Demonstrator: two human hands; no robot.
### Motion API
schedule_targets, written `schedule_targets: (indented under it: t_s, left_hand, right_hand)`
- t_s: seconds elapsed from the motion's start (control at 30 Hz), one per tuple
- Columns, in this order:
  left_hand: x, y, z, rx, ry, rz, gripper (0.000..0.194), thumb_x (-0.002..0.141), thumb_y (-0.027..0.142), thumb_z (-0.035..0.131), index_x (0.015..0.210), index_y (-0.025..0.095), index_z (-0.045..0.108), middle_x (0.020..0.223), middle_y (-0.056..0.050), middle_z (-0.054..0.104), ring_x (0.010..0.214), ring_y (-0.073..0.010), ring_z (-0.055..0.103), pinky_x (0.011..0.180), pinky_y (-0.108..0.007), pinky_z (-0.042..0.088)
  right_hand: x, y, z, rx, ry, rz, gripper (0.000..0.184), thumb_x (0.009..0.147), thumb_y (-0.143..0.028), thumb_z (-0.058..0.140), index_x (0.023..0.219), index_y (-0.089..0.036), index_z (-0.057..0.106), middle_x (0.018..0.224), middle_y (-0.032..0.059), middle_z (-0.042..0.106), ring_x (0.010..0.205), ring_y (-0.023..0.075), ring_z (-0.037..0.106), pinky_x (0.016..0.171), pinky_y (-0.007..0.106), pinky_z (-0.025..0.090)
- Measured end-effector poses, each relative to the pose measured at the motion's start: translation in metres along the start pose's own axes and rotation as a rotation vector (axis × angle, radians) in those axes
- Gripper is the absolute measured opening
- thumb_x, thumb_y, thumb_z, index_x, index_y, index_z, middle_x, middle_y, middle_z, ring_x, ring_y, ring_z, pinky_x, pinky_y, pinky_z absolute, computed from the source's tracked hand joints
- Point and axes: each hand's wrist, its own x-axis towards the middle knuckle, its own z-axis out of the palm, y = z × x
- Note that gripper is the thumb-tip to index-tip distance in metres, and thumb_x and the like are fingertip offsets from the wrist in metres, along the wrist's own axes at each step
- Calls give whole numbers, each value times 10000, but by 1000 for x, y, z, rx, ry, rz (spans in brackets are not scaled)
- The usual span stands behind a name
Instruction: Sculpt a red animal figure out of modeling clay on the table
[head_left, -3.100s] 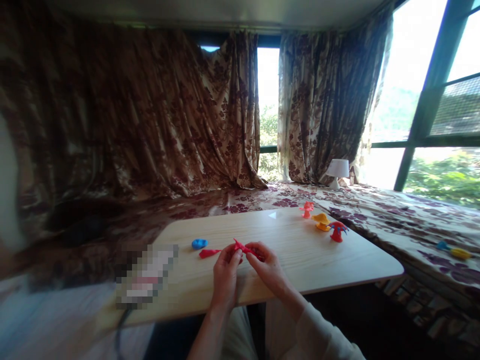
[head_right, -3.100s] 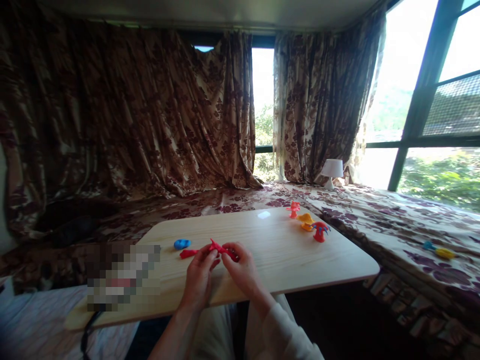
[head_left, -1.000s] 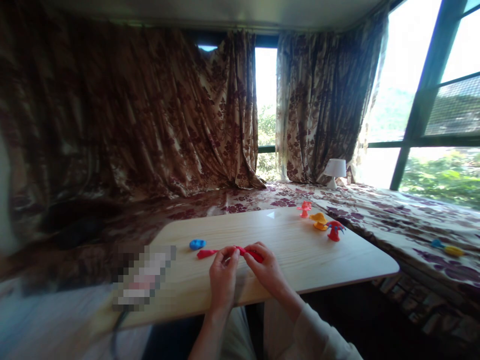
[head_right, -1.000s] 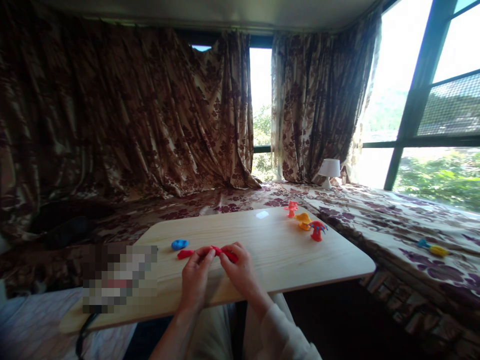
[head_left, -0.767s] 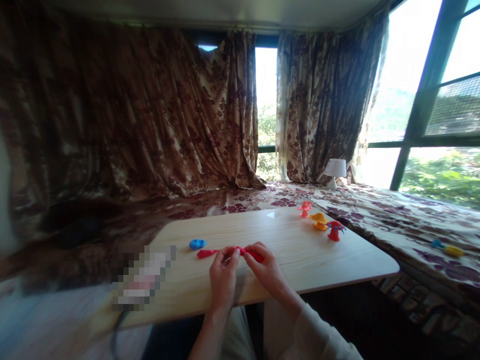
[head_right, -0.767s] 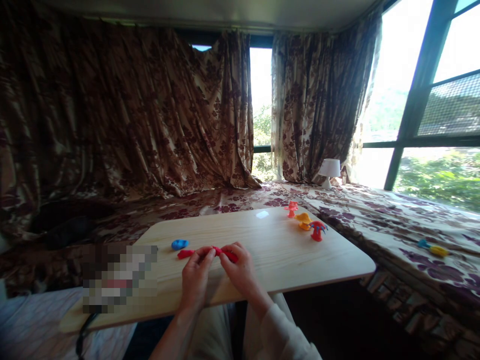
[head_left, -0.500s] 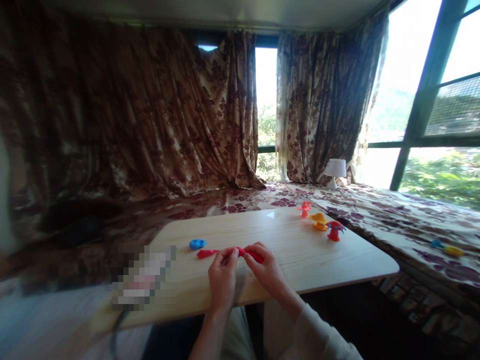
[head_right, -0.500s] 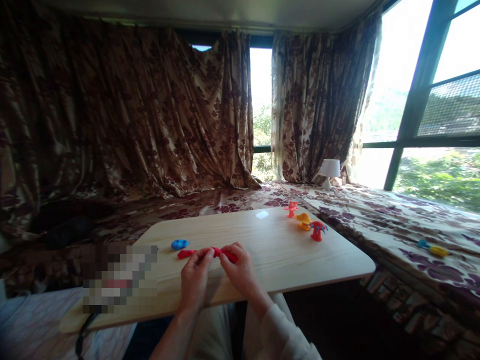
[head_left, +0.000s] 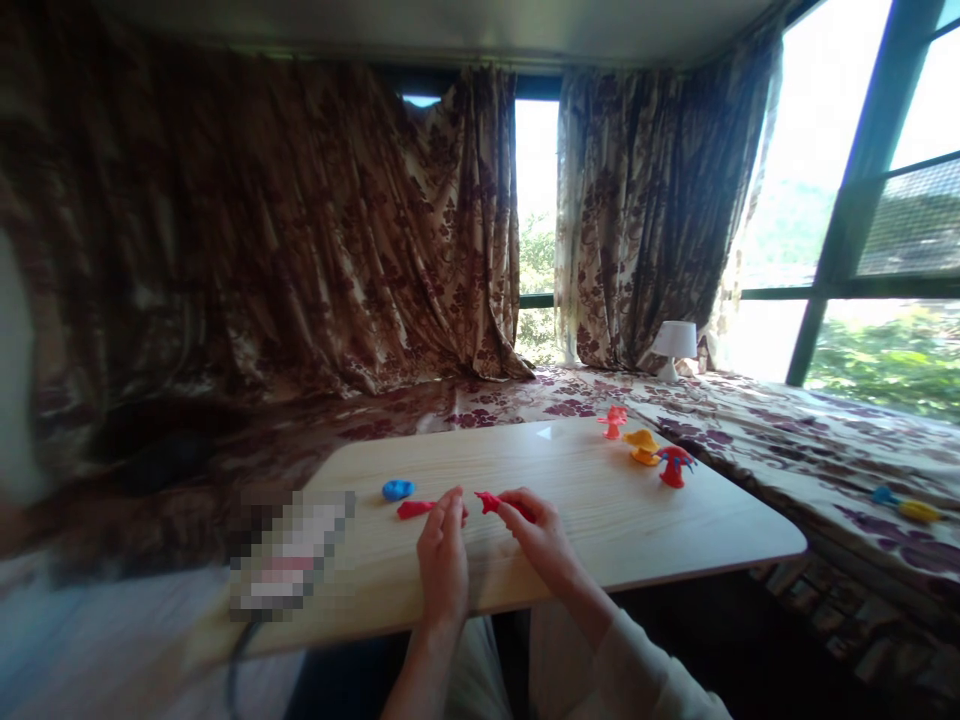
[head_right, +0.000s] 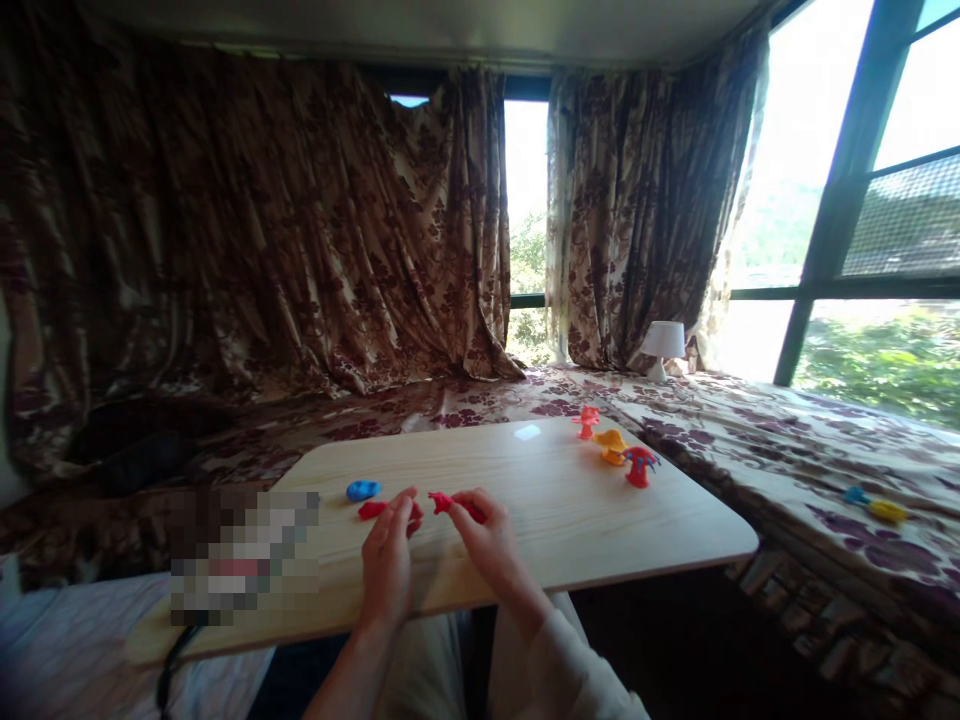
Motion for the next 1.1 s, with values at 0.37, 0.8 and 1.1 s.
schedule_targets:
  t_s: [0.37, 0.8, 1.1]
  left_hand:
    - [1, -1, 2, -29, -85, 9, 238, 710, 350, 619, 864, 173, 662, 834, -36, 694, 824, -180, 616, 774, -287, 452]
    - [-2, 10, 4, -63, -223, -60, 272, 700, 380, 627, 861, 164, 662, 845, -40, 686, 845, -182, 605, 780, -284, 445]
    - [0, 1, 5, -158, -193, -83, 260, 699, 330, 653, 888, 152, 646, 841, -33, 675, 832, -161, 599, 796, -287, 455]
  right_hand:
    - [-1, -6, -1, 85, -67, 104, 184, 701, -338, 613, 697, -167, 678, 549, -26, 560, 512, 111, 483, 483, 215, 389]
    - [0, 1, -1, 77, -42, 19, 205, 745, -361, 618, 795, -173, 682, 721, 20, 647, 655, 153, 580, 518, 223, 452]
    - [0, 9, 1, 114, -68, 20, 245, 733, -329, 645, 909, -160, 667, 859, 64, 688, 795, 205, 631, 730, 318, 510]
